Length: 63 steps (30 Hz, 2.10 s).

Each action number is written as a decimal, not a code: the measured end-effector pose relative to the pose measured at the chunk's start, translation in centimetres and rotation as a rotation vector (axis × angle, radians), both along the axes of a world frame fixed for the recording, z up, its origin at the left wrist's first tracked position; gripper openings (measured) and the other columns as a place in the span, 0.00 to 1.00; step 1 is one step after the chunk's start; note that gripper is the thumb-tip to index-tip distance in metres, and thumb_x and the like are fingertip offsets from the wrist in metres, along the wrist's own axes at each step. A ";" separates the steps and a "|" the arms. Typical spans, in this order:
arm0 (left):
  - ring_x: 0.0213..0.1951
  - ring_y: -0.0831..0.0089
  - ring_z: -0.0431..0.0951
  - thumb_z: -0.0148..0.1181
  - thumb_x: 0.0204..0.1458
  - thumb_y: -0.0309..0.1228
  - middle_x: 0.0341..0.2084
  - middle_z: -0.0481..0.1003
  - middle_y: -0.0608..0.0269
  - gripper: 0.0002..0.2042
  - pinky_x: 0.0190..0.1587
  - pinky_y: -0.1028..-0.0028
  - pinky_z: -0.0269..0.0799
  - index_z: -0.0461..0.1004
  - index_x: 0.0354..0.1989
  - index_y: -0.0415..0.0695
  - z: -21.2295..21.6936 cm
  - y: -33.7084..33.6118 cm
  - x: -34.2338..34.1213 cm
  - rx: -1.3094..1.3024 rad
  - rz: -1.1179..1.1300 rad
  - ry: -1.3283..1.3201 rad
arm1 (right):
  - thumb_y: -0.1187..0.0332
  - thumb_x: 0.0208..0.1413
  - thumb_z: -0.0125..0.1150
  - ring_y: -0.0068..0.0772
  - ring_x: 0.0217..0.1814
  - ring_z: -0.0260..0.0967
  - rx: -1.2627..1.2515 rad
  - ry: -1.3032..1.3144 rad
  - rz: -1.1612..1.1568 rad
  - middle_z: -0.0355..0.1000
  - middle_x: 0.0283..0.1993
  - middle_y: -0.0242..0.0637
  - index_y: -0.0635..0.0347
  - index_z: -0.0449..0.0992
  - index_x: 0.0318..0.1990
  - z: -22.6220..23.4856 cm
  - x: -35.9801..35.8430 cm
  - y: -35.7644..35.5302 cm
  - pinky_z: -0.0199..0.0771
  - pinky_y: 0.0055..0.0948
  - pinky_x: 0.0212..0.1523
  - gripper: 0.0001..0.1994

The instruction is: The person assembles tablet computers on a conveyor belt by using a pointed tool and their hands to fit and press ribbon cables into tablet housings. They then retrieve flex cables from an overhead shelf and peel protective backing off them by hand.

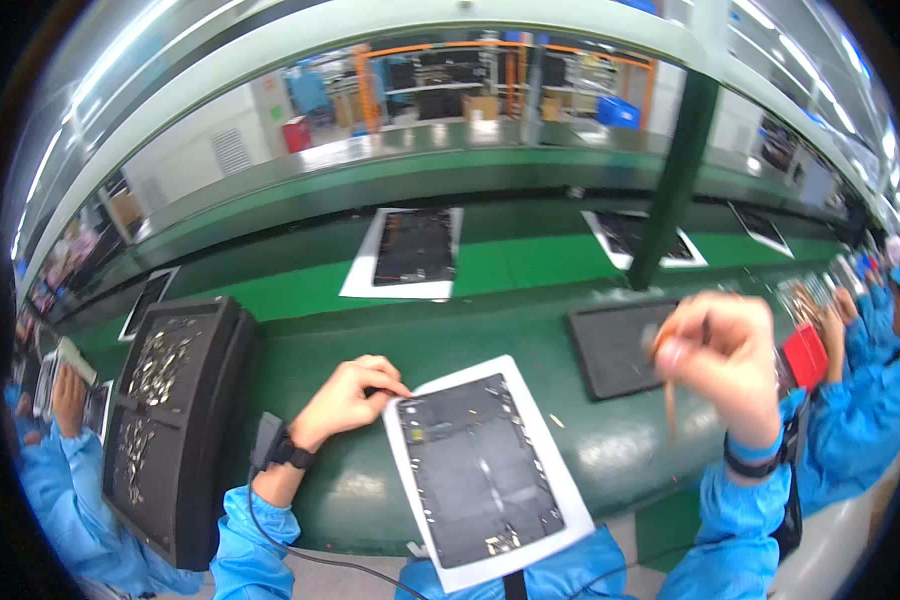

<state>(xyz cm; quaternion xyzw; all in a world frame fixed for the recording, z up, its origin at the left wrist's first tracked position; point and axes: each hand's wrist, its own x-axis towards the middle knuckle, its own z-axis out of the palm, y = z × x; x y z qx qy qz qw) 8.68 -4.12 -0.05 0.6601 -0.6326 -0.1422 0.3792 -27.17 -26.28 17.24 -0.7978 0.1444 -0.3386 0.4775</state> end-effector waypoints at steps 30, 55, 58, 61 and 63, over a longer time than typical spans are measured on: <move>0.32 0.65 0.71 0.59 0.39 0.15 0.28 0.72 0.64 0.09 0.37 0.66 0.64 0.81 0.29 0.41 -2.0 1.3 0.6 -0.185 0.099 0.058 | 0.63 0.59 0.69 0.17 0.11 0.63 0.396 1.164 0.083 0.70 0.14 0.32 0.64 0.77 0.18 -12.0 20.3 8.8 0.61 0.20 0.11 0.20; 0.44 0.56 0.76 0.59 0.28 0.22 0.42 0.79 0.59 0.18 0.45 0.57 0.68 0.83 0.34 0.40 3.4 0.8 -6.6 0.110 -0.137 -0.516 | 0.69 0.58 0.68 0.44 0.13 0.63 0.540 0.537 0.087 0.64 0.15 0.50 0.72 0.76 0.25 -12.8 9.9 10.4 0.61 0.38 0.19 0.15; 0.42 0.57 0.77 0.60 0.28 0.21 0.41 0.79 0.57 0.18 0.44 0.55 0.68 0.83 0.33 0.38 3.2 -0.2 -7.2 0.105 -0.153 -0.510 | 0.69 0.58 0.67 0.45 0.13 0.61 0.665 0.666 0.088 0.64 0.15 0.53 0.74 0.75 0.23 -13.2 9.1 10.4 0.63 0.37 0.20 0.16; 0.41 0.57 0.77 0.59 0.28 0.20 0.38 0.79 0.58 0.16 0.45 0.53 0.69 0.83 0.32 0.38 3.2 -0.9 -7.6 0.103 -0.138 -0.493 | 0.71 0.59 0.66 0.50 0.14 0.61 0.723 0.667 0.032 0.64 0.15 0.54 0.74 0.75 0.23 -13.2 8.5 10.8 0.64 0.37 0.20 0.15; 0.41 0.57 0.77 0.59 0.28 0.20 0.37 0.79 0.58 0.16 0.46 0.52 0.70 0.83 0.30 0.39 3.0 -1.1 -7.8 0.099 -0.118 -0.493 | 0.71 0.59 0.65 0.57 0.16 0.64 0.740 0.703 0.054 0.65 0.16 0.57 0.74 0.75 0.23 -13.1 8.6 10.4 0.66 0.41 0.21 0.15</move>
